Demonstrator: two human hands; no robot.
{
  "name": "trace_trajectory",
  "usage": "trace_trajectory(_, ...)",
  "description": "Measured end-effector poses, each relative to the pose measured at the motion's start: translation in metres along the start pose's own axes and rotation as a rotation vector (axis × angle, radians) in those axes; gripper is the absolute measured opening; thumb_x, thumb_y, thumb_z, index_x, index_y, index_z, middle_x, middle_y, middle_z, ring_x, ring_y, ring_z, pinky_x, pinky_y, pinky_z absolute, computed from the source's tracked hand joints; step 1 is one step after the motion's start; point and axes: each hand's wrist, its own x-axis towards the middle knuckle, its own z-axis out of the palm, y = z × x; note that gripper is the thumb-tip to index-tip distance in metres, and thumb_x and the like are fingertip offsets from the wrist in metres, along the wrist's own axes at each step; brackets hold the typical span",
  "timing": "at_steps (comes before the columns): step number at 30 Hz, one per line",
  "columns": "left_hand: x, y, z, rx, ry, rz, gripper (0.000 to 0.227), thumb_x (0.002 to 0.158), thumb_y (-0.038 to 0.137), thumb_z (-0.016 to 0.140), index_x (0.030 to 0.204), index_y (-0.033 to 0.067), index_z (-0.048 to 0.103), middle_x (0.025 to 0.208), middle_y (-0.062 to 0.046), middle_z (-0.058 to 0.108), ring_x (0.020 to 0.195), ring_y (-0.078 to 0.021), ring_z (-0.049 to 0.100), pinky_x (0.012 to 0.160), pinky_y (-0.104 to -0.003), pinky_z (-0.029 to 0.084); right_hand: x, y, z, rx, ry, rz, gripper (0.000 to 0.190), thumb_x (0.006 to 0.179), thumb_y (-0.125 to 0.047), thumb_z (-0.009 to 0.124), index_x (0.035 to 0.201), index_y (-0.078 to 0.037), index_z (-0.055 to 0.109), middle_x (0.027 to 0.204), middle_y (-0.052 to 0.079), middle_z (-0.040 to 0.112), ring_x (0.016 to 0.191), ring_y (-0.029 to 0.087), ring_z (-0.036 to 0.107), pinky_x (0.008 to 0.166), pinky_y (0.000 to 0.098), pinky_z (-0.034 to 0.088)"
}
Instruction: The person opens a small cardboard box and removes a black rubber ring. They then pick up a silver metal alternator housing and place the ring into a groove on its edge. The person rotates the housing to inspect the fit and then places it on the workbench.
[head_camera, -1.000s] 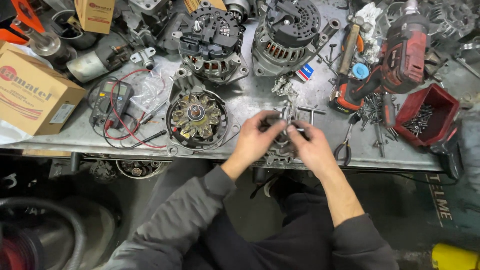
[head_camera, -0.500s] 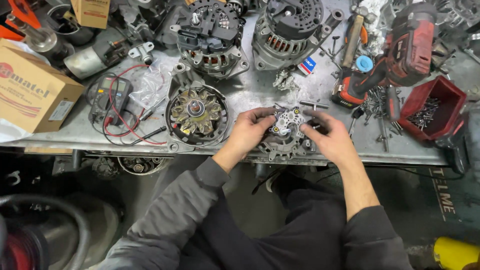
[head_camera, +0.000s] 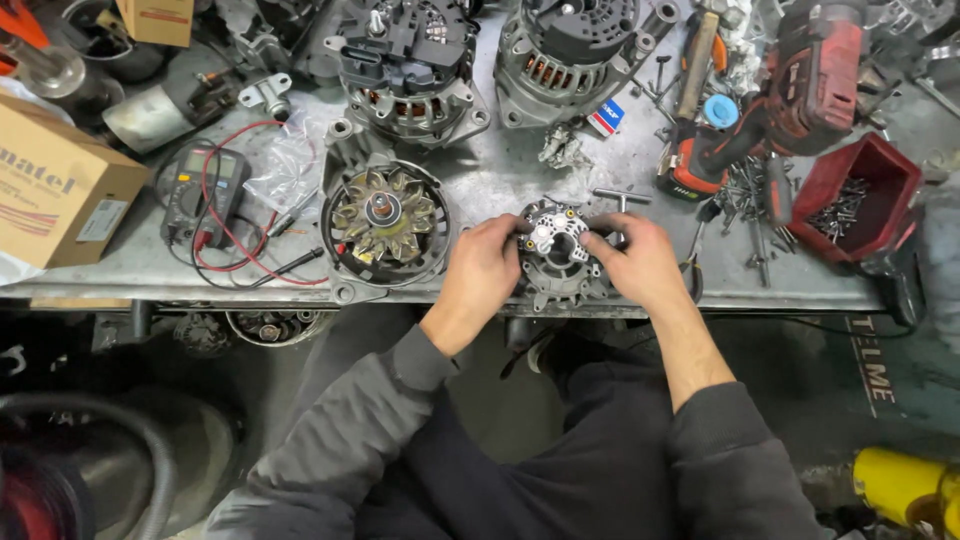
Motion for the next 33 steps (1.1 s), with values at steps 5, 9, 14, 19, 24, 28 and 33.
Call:
trace_trajectory(5, -0.009, -0.001, -0.006, 0.006, -0.032, -0.003, 0.023, 0.085, 0.002, 0.064, 0.107, 0.0041, 0.070, 0.102, -0.019, 0.074, 0.096, -0.0383, 0.071, 0.085, -0.043, 0.057, 0.000, -0.004, -0.003, -0.005, -0.026, -0.047, 0.033, 0.087, -0.026, 0.077, 0.114, -0.005, 0.075, 0.108, 0.014, 0.073, 0.091, 0.028, 0.073, 0.079, 0.0380, 0.057)
trace_trajectory(9, -0.012, 0.004, -0.008, -0.017, -0.082, -0.035, 0.031, 0.080, 0.007, 0.071, 0.111, 0.0052, 0.068, 0.106, -0.017, 0.071, 0.096, -0.0360, 0.070, 0.085, -0.042, 0.056, -0.004, -0.011, -0.008, -0.086, -0.032, -0.038, 0.032, 0.085, -0.026, 0.079, 0.110, -0.007, 0.077, 0.106, 0.014, 0.073, 0.090, 0.029, 0.073, 0.079, 0.0391, 0.057)
trace_trajectory(14, -0.017, 0.002, 0.000, -0.026, -0.021, -0.084, 0.036, 0.079, 0.009, 0.073, 0.114, 0.0053, 0.066, 0.109, -0.017, 0.068, 0.096, -0.0363, 0.068, 0.084, -0.042, 0.056, -0.006, -0.017, -0.008, -0.136, -0.003, 0.031, 0.036, 0.082, -0.030, 0.081, 0.109, -0.008, 0.077, 0.103, 0.014, 0.074, 0.086, 0.030, 0.073, 0.078, 0.0392, 0.056)
trace_trajectory(19, -0.021, -0.010, 0.011, 0.041, 0.038, -0.047, 0.026, 0.085, 0.011, 0.073, 0.110, 0.0053, 0.069, 0.107, -0.017, 0.069, 0.098, -0.0373, 0.068, 0.085, -0.043, 0.055, -0.006, -0.012, -0.010, -0.215, -0.008, 0.017, 0.034, 0.085, -0.034, 0.079, 0.107, -0.008, 0.078, 0.103, 0.015, 0.076, 0.089, 0.031, 0.073, 0.081, 0.0410, 0.055)
trace_trajectory(24, -0.018, -0.005, 0.006, 0.073, 0.013, -0.036, 0.024, 0.084, 0.012, 0.073, 0.107, 0.0056, 0.072, 0.104, -0.017, 0.069, 0.095, -0.0375, 0.068, 0.083, -0.043, 0.055, -0.004, -0.011, -0.009, -0.191, -0.053, 0.071, 0.035, 0.085, -0.034, 0.077, 0.108, -0.008, 0.077, 0.102, 0.015, 0.076, 0.090, 0.030, 0.074, 0.082, 0.0407, 0.056)
trace_trajectory(28, -0.016, -0.002, 0.005, 0.078, -0.040, -0.093, 0.026, 0.083, 0.014, 0.075, 0.107, 0.0062, 0.072, 0.102, -0.017, 0.069, 0.094, -0.0362, 0.069, 0.083, -0.042, 0.056, -0.004, -0.001, -0.010, -0.196, -0.079, 0.056, 0.039, 0.086, -0.036, 0.077, 0.112, -0.007, 0.076, 0.104, 0.016, 0.076, 0.093, 0.030, 0.073, 0.085, 0.0407, 0.055)
trace_trajectory(33, -0.016, 0.001, -0.006, 0.098, -0.107, -0.043, 0.044, 0.073, 0.016, 0.079, 0.114, 0.0057, 0.068, 0.108, -0.019, 0.066, 0.100, -0.0380, 0.066, 0.087, -0.044, 0.055, -0.009, -0.011, -0.011, -0.206, -0.119, -0.021, 0.068, 0.071, -0.038, 0.089, 0.124, -0.002, 0.066, 0.121, 0.019, 0.069, 0.111, 0.034, 0.068, 0.093, 0.0424, 0.053)
